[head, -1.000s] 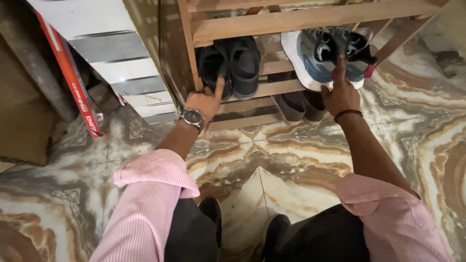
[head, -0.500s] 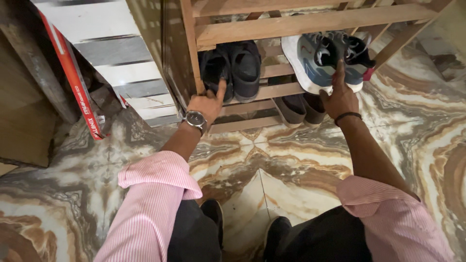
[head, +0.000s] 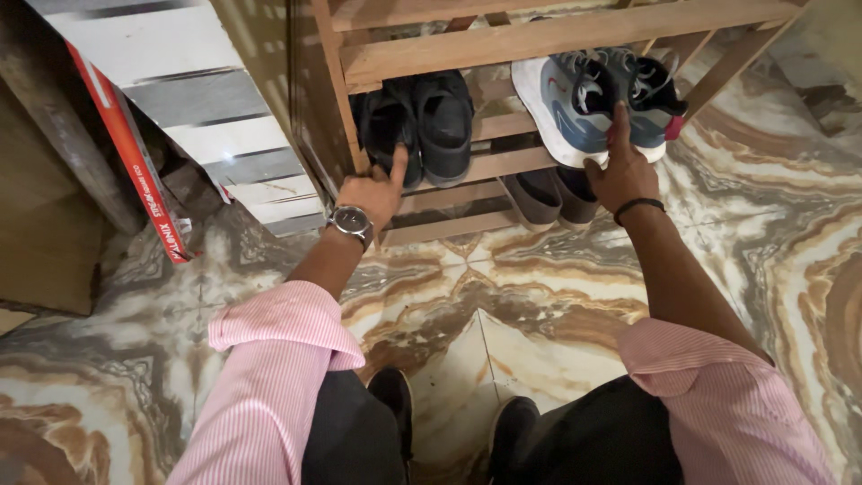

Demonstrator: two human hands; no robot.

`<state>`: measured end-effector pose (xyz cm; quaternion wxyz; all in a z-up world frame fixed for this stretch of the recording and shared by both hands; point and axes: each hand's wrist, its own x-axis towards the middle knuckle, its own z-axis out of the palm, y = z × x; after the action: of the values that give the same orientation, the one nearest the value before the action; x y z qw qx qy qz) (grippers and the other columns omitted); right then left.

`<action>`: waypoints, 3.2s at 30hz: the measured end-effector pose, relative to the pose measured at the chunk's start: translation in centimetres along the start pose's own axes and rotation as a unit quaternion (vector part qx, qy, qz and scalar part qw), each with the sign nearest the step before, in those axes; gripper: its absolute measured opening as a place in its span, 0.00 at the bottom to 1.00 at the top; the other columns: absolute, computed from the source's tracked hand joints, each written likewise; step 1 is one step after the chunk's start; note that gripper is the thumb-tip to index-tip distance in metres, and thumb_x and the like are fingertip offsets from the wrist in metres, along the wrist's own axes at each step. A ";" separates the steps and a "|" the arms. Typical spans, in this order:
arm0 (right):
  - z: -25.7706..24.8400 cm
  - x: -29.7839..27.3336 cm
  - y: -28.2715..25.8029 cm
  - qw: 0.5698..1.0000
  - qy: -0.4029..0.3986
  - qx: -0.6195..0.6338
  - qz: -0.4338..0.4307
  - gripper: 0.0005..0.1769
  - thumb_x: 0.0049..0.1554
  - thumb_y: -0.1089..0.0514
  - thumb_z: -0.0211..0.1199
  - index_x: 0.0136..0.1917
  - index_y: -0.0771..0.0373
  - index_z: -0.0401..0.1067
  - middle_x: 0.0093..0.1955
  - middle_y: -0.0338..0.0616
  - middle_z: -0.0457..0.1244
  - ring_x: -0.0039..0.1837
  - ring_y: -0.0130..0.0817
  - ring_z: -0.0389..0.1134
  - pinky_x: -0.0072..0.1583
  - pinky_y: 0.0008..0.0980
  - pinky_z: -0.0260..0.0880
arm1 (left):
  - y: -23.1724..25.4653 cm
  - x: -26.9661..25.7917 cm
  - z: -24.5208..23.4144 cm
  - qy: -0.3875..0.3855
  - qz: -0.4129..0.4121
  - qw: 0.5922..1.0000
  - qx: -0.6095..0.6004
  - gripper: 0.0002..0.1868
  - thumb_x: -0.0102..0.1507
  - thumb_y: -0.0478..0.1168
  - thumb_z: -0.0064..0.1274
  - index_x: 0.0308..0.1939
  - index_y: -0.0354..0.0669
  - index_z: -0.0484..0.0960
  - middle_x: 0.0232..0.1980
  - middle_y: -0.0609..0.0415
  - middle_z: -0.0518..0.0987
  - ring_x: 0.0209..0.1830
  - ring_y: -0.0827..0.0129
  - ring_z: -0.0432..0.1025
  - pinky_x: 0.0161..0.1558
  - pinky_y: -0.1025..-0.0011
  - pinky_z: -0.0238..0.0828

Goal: The person organizes multiple pairs of shoes on a wooden shoe rack. They pick up shoes from the floor, place them on the rack, and adjust their positions to fit neatly.

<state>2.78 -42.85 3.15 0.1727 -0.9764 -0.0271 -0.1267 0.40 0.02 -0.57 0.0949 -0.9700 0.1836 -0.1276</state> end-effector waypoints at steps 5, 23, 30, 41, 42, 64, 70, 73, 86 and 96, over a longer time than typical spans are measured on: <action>0.0 0.0 0.0 1.000 -0.005 -0.010 0.001 0.60 0.58 0.53 0.68 0.87 0.51 0.28 0.64 0.61 0.67 0.57 0.67 0.70 0.56 0.58 0.70 | -0.2 -0.1 0.1 0.014 0.004 1.000 0.002 0.40 0.63 0.38 0.46 0.79 0.38 0.54 0.38 0.41 0.82 0.28 0.53 0.80 0.29 0.56 0.78; -0.5 0.0 -0.4 1.000 -0.013 -0.007 0.010 0.59 0.58 0.54 0.68 0.87 0.50 0.30 0.63 0.63 0.68 0.58 0.66 0.70 0.56 0.56 0.71 | 0.0 0.1 -0.3 -0.024 -0.006 1.000 -0.005 0.39 0.65 0.40 0.44 0.79 0.38 0.51 0.39 0.40 0.82 0.30 0.53 0.80 0.29 0.56 0.79; -0.1 0.3 0.0 1.000 -0.005 0.001 -0.004 0.59 0.57 0.55 0.68 0.87 0.53 0.30 0.63 0.63 0.67 0.57 0.67 0.70 0.57 0.57 0.70 | -0.1 0.0 0.2 -0.047 -0.003 0.999 -0.013 0.40 0.65 0.38 0.43 0.81 0.37 0.48 0.44 0.37 0.82 0.31 0.50 0.81 0.32 0.54 0.79; -0.2 0.3 -0.6 0.993 0.077 0.087 -0.023 0.45 0.62 0.57 0.62 0.85 0.59 0.42 0.49 0.50 0.72 0.47 0.53 0.73 0.50 0.52 0.73 | -0.3 0.0 -0.3 -0.070 -0.013 0.996 -0.059 0.39 0.65 0.35 0.39 0.81 0.39 0.46 0.48 0.33 0.80 0.35 0.45 0.81 0.36 0.50 0.80; -0.1 0.4 -0.4 0.991 0.093 0.090 -0.035 0.45 0.63 0.58 0.62 0.85 0.60 0.42 0.48 0.49 0.72 0.47 0.53 0.74 0.50 0.51 0.73 | -0.4 -0.1 -0.6 -0.073 -0.012 0.996 -0.059 0.39 0.65 0.35 0.39 0.80 0.38 0.46 0.48 0.33 0.80 0.35 0.45 0.81 0.36 0.50 0.79; 0.1 1.2 -2.9 0.993 0.077 0.040 0.078 0.37 0.56 0.53 0.71 0.71 0.57 0.54 0.48 0.58 0.69 0.51 0.65 0.70 0.49 0.60 0.67 | -0.3 -0.4 -2.2 -0.090 -0.007 0.995 -0.044 0.39 0.66 0.35 0.41 0.80 0.37 0.46 0.48 0.35 0.82 0.34 0.49 0.82 0.32 0.54 0.80; 1.3 1.7 -2.2 0.988 0.132 0.052 0.062 0.32 0.54 0.56 0.71 0.67 0.54 0.57 0.48 0.57 0.70 0.52 0.65 0.71 0.50 0.59 0.68 | 0.1 -0.7 -3.7 -0.089 -0.020 0.994 -0.054 0.37 0.65 0.34 0.40 0.78 0.35 0.49 0.45 0.34 0.82 0.34 0.50 0.82 0.33 0.56 0.79; 1.7 2.0 -2.0 0.987 0.135 0.040 0.078 0.32 0.55 0.55 0.71 0.67 0.54 0.57 0.47 0.58 0.70 0.52 0.65 0.70 0.50 0.60 0.67 | 0.3 -0.9 -4.2 -0.087 -0.042 0.992 -0.081 0.31 0.67 0.34 0.39 0.75 0.36 0.54 0.39 0.36 0.84 0.35 0.50 0.82 0.35 0.56 0.78; 2.0 1.3 -12.8 0.981 -0.051 0.145 -0.115 0.48 0.54 0.36 0.72 0.76 0.62 0.56 0.56 0.62 0.67 0.53 0.57 0.72 0.54 0.50 0.72 | 0.9 -0.8 -5.5 -0.043 -0.046 0.992 -0.112 0.27 0.65 0.34 0.44 0.68 0.33 0.62 0.33 0.36 0.83 0.32 0.48 0.81 0.32 0.56 0.78; 9.2 0.1 -18.8 0.974 -0.015 0.197 -0.111 0.30 0.50 0.59 0.74 0.61 0.64 0.62 0.57 0.66 0.66 0.58 0.67 0.68 0.57 0.55 0.69 | 1.1 -0.1 -3.6 -0.030 -0.061 0.992 -0.104 0.26 0.66 0.36 0.43 0.68 0.34 0.63 0.31 0.37 0.83 0.30 0.49 0.81 0.32 0.55 0.78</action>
<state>3.25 -21.98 1.01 0.3463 -0.9157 -0.1626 -0.1229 -1.06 -1.50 2.62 -0.0092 -0.9874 0.1338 -0.0845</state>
